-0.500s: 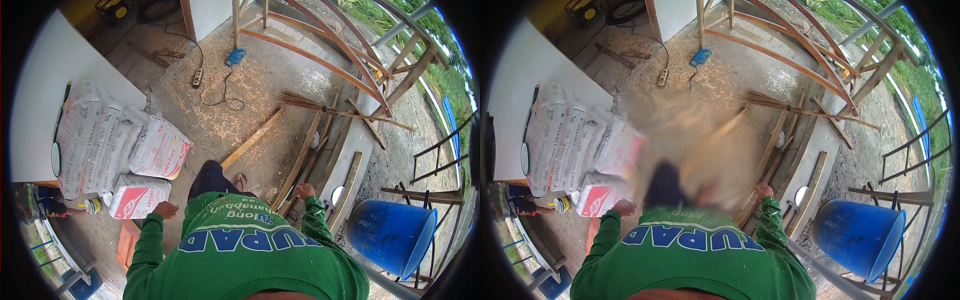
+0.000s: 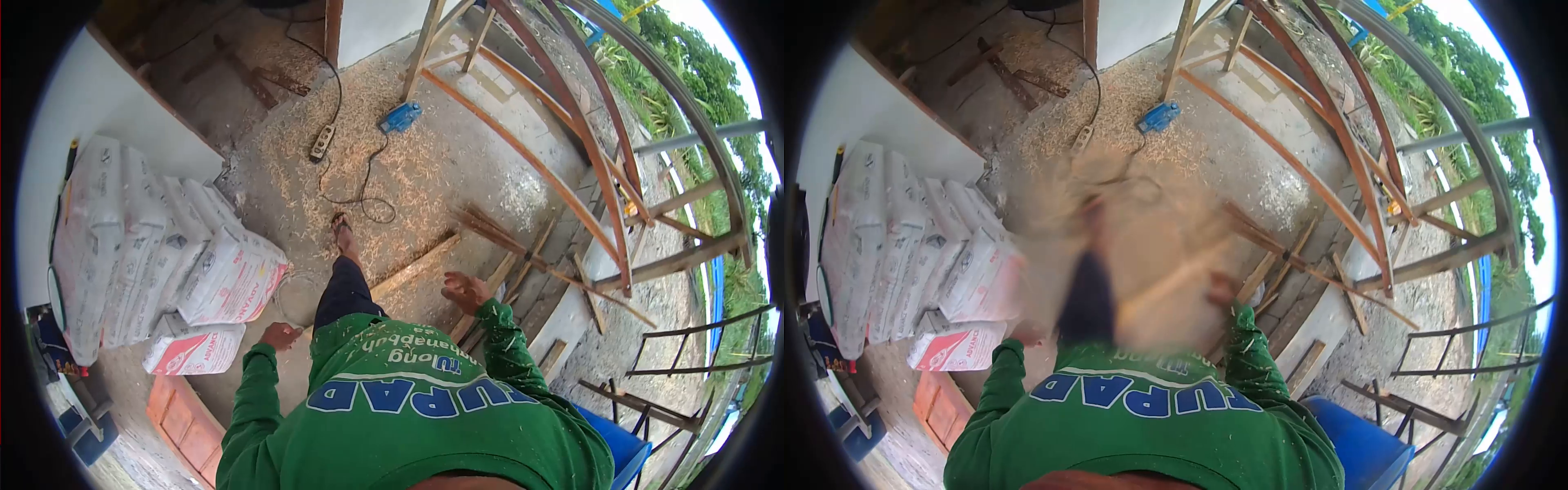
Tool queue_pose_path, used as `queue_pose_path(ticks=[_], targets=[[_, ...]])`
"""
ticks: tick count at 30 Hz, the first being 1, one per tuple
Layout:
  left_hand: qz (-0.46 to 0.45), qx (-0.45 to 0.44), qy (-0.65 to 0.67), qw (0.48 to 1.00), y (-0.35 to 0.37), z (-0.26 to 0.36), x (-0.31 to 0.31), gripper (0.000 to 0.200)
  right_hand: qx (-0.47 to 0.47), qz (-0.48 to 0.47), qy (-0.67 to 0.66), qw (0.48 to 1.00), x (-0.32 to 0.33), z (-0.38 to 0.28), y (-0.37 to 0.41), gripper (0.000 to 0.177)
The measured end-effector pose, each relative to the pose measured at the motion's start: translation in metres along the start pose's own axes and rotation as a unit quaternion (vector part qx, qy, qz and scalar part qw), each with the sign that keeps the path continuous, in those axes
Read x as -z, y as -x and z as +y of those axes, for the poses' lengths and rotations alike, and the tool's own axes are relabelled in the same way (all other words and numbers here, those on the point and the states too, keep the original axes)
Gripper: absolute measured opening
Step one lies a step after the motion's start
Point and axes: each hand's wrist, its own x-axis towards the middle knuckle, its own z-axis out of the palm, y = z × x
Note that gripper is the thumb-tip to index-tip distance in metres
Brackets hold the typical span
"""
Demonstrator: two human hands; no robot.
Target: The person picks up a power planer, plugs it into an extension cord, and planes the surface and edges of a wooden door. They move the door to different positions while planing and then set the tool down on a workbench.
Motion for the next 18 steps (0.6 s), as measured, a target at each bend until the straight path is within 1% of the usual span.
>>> queue_pose_path(ticks=[2, 4, 7, 8, 9, 10, 11, 12, 13, 14, 16, 18], targets=[[0.019, 0.02, -0.083, 0.996, -0.057, 0.04, 0.069, 0.045, -0.024, -0.038, -0.01, 0.999, 0.014, 0.065, -0.052, 0.05], [-0.02, 0.083, -0.097, 0.992, -0.14, 0.074, 0.121, 0.055, -0.083, -0.094, -0.004, 0.992, 0.022, 0.15, -0.08, 0.048], [0.037, 0.008, -0.085, 0.996, -0.241, 0.162, 0.214, 0.053, -0.08, -0.104, -0.005, 0.991, 0.057, 0.232, -0.084, 0.047], [0.1, -0.011, -0.068, 0.993, -0.284, 0.175, 0.228, 0.051, -0.079, -0.1, -0.008, 0.992, 0.071, 0.253, -0.078, 0.048], [0.127, -0.024, 0.006, 0.992, -0.314, 0.202, 0.247, 0.052, -0.121, -0.141, 0.055, 0.981, 0.092, 0.243, -0.075, 0.047], [0.116, -0.068, 0.008, 0.991, -0.347, 0.23, 0.271, 0.051, -0.158, -0.187, 0.119, 0.962, 0.114, 0.231, -0.071, 0.048], [0.122, -0.081, 0.023, 0.989, -0.371, 0.262, 0.292, 0.051, -0.22, -0.21, 0.126, 0.944, 0.137, 0.209, -0.077, 0.047], [0.133, -0.092, 0.038, 0.986, -0.39, 0.296, 0.312, 0.05, -0.28, -0.232, 0.136, 0.922, 0.163, 0.169, -0.087, 0.047], [0.133, -0.103, 0.071, 0.983, -0.397, 0.332, 0.333, 0.05, -0.37, -0.199, 0.069, 0.905, 0.188, 0.117, -0.106, 0.047], [0.133, -0.113, 0.105, 0.979, -0.406, 0.363, 0.352, 0.05, -0.456, -0.163, 0.002, 0.875, 0.209, 0.091, -0.13, 0.047], [0.123, -0.115, 0.122, 0.978, -0.443, 0.398, 0.366, 0.052, -0.449, -0.142, -0.035, 0.881, 0.247, 0.103, -0.191, 0.047], [0.124, -0.121, 0.131, 0.976, -0.509, 0.404, 0.36, 0.056, -0.449, -0.136, -0.081, 0.879, 0.279, 0.145, -0.293, 0.046]])
